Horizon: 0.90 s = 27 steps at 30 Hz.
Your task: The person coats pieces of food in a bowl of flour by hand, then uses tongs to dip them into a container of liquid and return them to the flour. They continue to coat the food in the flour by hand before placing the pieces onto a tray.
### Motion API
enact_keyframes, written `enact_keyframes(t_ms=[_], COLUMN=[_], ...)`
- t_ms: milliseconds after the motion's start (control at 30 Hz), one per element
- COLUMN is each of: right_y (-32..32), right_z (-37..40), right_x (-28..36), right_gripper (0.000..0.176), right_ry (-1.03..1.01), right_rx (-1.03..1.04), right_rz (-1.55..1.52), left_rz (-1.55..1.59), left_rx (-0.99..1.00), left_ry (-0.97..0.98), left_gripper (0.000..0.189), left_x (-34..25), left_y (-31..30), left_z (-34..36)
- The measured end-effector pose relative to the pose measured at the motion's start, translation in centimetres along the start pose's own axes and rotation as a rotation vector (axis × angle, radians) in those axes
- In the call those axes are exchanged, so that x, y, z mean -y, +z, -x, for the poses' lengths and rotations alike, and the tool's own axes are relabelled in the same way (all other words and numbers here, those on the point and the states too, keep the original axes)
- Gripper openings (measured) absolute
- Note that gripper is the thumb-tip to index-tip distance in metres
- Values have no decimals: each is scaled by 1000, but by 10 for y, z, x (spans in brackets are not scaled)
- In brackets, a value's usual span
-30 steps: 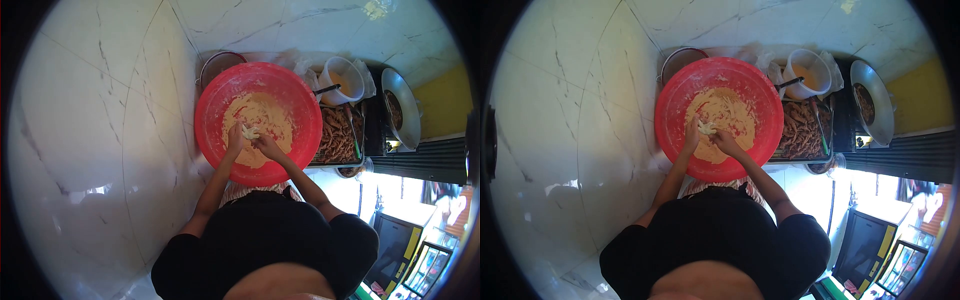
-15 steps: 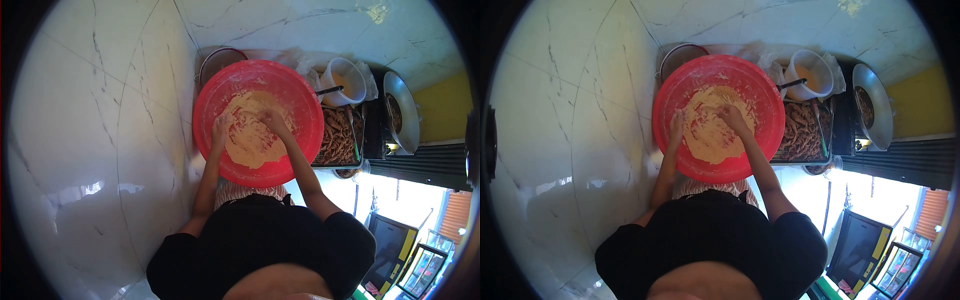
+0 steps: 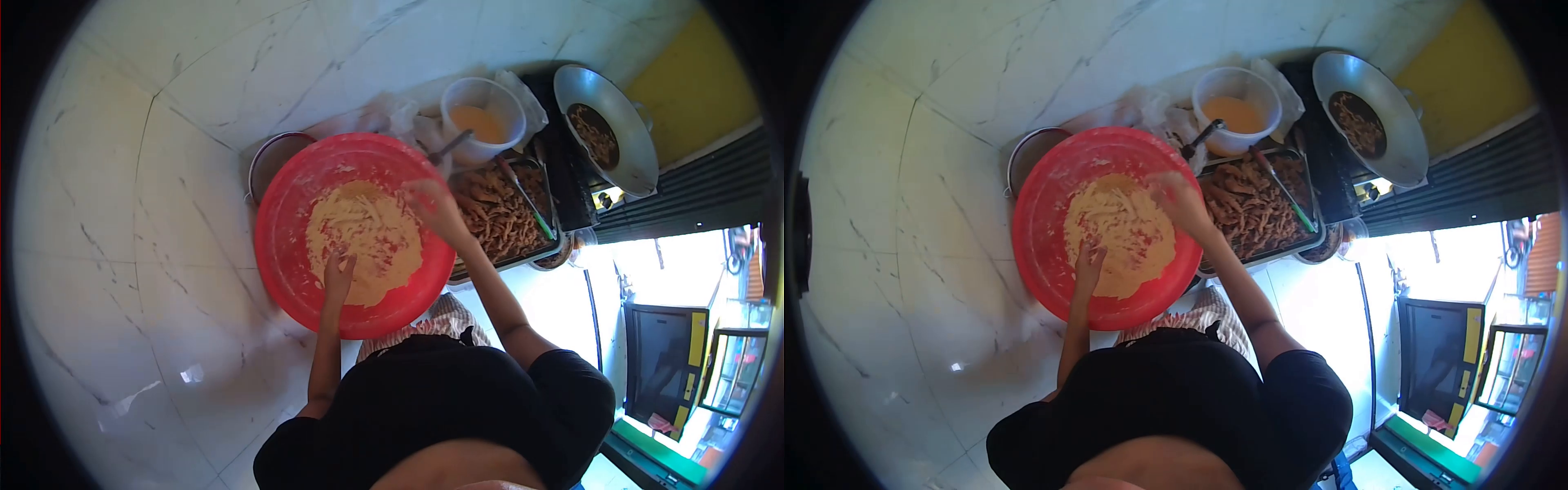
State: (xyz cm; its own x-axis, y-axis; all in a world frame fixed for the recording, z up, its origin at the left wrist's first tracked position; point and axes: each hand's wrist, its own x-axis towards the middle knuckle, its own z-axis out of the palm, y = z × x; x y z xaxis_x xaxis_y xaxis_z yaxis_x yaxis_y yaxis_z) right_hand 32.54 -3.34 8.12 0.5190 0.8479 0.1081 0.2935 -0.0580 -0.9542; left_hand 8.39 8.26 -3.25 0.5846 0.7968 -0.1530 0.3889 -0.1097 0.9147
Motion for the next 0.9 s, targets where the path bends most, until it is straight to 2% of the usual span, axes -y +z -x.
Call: enact_keyframes(t_ms=[67,100,133,167,200,233,267,300,367,467,533,567,600,700,767,900], right_y=[-36,-52,-66,-78,-86,-90,-94,-96,-95,-94,-93,-94,-97,-104,-119,-150], right_z=[-12,-19,-26,-34,-44,-55,-64,-72,-85,-92,-97,-98,-98,-99,-98,-90], right_x=[-9,-10,-11,-13,-22,-38,-54,-63,-71,-63,-70,-72,-75,-75,-67,-11], right_gripper=[44,44,50,55,55,64,72,72,83,82,80,77,77,70,66,65], right_ry=[-13,-22,-116,-208,-215,-145,-73,-78,198,262,239,223,216,150,7,-65], right_rx=[-205,-210,-385,-560,-563,-566,-567,-569,-307,-241,-218,-200,-194,-208,-187,-211], right_rz=[50,43,266,488,478,609,739,730,914,929,935,936,940,840,785,682], left_rz=[33,130,226,211,196,187,61,-66,-84,-83,-29,-3,2,104,104,151], left_rx=[98,146,192,209,226,219,206,194,179,134,35,-52,-61,-155,-154,-131], left_ry=[24,-75,-175,-66,42,47,147,247,254,265,329,370,367,329,319,320], left_gripper=[46,49,52,58,64,64,68,73,76,74,66,54,54,39,37,32], left_x=[-30,-46,-59,-68,-76,-91,-106,-121,-142,-151,-152,-152,-150,-140,-140,-123], left_y=[30,47,65,85,103,117,130,140,155,169,172,174,174,168,160,141], left_z=[5,7,9,10,11,12,13,13,14,13,16,20,21,24,26,20])
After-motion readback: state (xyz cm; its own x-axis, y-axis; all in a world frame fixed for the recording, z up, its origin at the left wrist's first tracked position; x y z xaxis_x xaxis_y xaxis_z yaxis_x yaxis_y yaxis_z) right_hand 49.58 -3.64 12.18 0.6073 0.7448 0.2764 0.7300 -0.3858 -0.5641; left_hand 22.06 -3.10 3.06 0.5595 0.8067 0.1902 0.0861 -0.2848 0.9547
